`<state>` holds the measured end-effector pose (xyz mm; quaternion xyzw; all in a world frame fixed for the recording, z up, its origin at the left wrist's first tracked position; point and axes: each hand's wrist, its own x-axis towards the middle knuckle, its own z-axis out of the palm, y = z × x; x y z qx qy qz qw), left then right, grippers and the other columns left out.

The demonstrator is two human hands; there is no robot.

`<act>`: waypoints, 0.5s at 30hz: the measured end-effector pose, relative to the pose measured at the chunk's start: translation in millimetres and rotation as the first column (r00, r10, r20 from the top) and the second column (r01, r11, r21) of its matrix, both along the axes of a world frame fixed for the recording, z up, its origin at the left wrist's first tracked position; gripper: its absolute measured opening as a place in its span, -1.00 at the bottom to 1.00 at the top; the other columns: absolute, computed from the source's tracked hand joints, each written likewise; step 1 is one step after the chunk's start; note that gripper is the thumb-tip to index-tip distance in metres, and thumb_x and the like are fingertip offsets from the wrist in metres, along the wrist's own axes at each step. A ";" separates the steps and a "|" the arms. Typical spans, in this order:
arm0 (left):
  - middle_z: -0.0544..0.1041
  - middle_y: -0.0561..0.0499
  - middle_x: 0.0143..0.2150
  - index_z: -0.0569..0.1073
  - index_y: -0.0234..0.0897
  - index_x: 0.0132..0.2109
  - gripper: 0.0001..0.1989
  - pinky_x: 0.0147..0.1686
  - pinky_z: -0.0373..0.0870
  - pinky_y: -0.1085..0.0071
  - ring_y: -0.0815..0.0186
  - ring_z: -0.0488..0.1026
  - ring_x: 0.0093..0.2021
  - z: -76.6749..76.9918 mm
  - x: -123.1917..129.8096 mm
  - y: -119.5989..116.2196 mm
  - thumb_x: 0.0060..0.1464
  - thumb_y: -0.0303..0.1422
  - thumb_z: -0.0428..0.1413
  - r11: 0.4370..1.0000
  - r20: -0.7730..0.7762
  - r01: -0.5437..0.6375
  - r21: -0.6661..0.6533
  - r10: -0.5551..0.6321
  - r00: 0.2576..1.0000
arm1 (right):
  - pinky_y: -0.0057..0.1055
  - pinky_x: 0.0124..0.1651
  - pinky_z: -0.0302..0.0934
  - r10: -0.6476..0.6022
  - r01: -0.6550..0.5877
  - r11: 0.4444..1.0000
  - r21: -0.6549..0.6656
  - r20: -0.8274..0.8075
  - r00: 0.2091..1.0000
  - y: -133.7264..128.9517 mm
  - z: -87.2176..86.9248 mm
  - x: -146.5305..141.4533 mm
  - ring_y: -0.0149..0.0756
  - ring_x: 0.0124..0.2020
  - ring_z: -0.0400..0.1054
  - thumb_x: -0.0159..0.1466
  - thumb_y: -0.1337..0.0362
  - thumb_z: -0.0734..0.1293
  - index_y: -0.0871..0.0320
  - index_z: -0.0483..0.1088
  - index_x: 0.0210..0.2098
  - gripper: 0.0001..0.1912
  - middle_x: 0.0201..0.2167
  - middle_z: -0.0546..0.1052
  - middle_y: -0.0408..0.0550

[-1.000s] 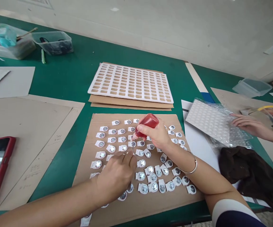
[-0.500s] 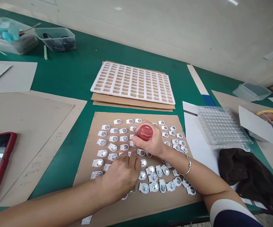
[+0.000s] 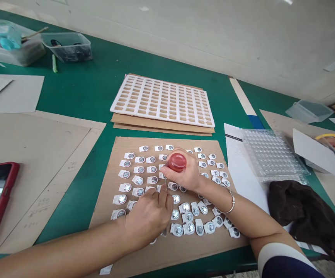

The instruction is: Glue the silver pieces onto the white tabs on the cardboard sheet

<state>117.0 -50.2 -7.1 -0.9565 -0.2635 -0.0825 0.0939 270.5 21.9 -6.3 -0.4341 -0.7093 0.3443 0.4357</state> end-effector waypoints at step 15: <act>0.53 -0.40 -0.28 0.45 -0.53 -0.31 -0.75 -0.51 0.45 0.25 0.08 0.50 -0.40 -2.2 0.5 0.7 -0.14 -0.69 -0.05 1.000 0.031 -0.019 -0.002 0.019 0.999 | -0.35 -0.32 0.26 0.008 -0.009 0.998 0.066 0.009 1.000 0.1 -3.2 -0.7 -0.38 -0.44 0.30 0.00 0.29 0.44 0.12 0.34 -0.43 -0.80 -0.47 0.41 -0.17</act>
